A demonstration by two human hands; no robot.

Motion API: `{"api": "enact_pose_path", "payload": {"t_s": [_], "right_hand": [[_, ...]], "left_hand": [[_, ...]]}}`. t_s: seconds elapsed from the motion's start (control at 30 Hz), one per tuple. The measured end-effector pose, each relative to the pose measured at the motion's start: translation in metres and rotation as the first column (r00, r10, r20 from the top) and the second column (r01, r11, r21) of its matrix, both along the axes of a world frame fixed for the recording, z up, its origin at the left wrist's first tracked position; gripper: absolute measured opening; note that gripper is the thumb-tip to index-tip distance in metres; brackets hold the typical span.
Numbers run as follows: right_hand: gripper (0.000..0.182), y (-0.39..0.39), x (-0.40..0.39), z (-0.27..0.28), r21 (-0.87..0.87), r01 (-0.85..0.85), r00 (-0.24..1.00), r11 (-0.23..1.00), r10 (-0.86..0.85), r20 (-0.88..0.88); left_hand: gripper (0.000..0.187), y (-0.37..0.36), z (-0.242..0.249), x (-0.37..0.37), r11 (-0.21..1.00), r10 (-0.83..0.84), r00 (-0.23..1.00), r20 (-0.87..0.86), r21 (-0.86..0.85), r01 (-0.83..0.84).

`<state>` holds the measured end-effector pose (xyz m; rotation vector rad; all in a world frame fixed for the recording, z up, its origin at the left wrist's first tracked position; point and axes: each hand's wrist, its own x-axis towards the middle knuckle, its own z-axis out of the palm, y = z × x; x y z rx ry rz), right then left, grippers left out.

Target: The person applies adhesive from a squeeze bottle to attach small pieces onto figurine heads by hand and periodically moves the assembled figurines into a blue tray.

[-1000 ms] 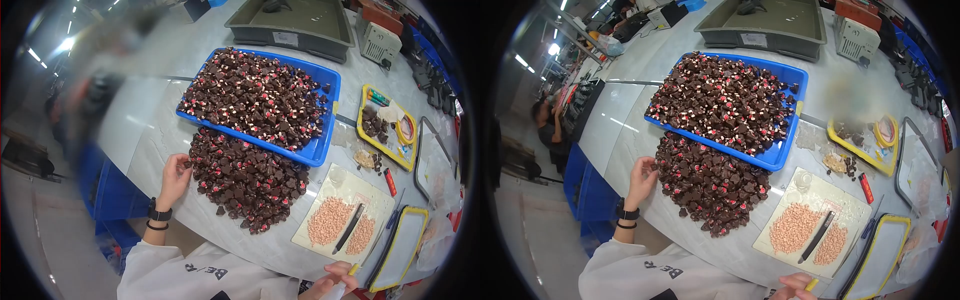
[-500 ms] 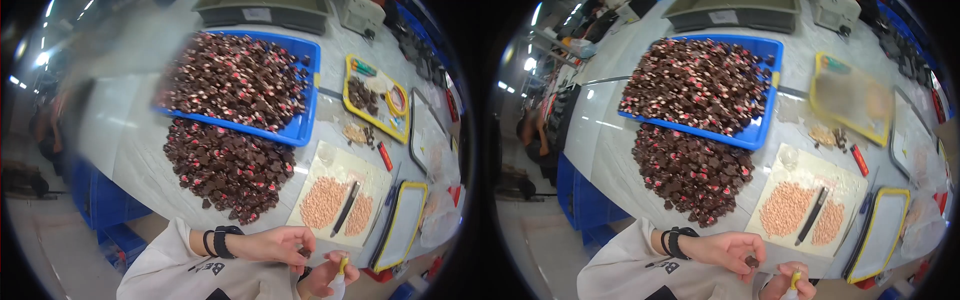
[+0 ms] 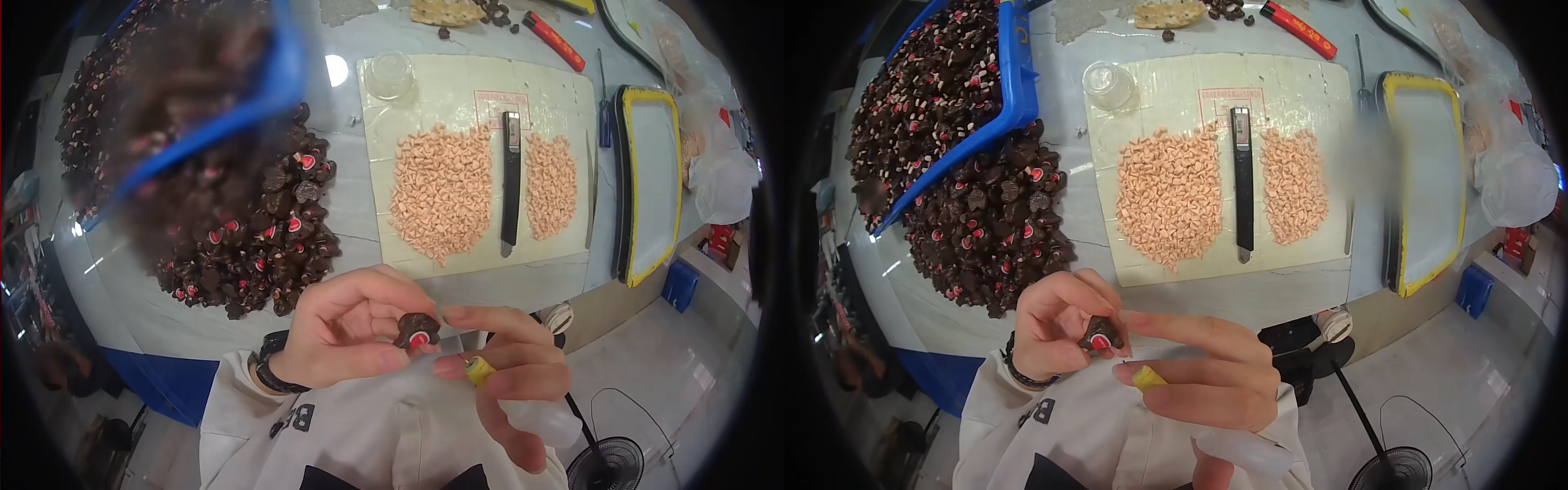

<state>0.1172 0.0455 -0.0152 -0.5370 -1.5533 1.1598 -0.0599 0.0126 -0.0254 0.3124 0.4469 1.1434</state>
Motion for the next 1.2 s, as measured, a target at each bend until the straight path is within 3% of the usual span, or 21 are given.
{"api": "enact_pose_path", "payload": {"t_s": [0.37, 0.57, 0.83, 0.97, 1.03, 1.2], "right_hand": [[0.061, 0.003, 0.004, -0.004, 0.009, -0.089, 0.994, 0.996, 0.088, 0.056], [0.061, 0.0, 0.005, 0.01, -0.159, -0.102, 0.975, 0.982, 0.13, 0.178], [0.06, -0.001, 0.01, 0.004, -0.032, -0.12, 0.981, 0.992, 0.124, 0.151], [0.061, -0.004, 0.004, 0.008, -0.083, -0.109, 0.975, 0.991, 0.123, 0.186], [0.057, -0.003, -0.003, 0.004, -0.007, 0.021, 0.997, 1.0, -0.02, 0.069], [0.051, -0.005, 0.004, -0.004, 0.111, 0.023, 0.999, 0.994, -0.028, 0.04]], "left_hand": [[0.037, 0.0, -0.003, -0.002, 0.997, -0.004, 0.994, -0.109, 0.082, 0.013], [0.036, 0.0, -0.002, -0.002, 0.996, -0.009, 0.993, -0.122, 0.086, 0.02], [0.043, -0.005, -0.002, -0.002, 1.0, -0.01, 0.999, -0.051, 0.015, 0.01], [0.043, -0.006, -0.004, -0.002, 0.999, -0.013, 0.998, -0.058, 0.047, 0.015], [0.043, -0.006, -0.002, -0.001, 0.998, -0.017, 0.998, -0.055, 0.059, 0.02], [0.04, -0.003, -0.002, -0.003, 0.995, 0.089, 0.996, -0.02, 0.057, -0.088]]}}
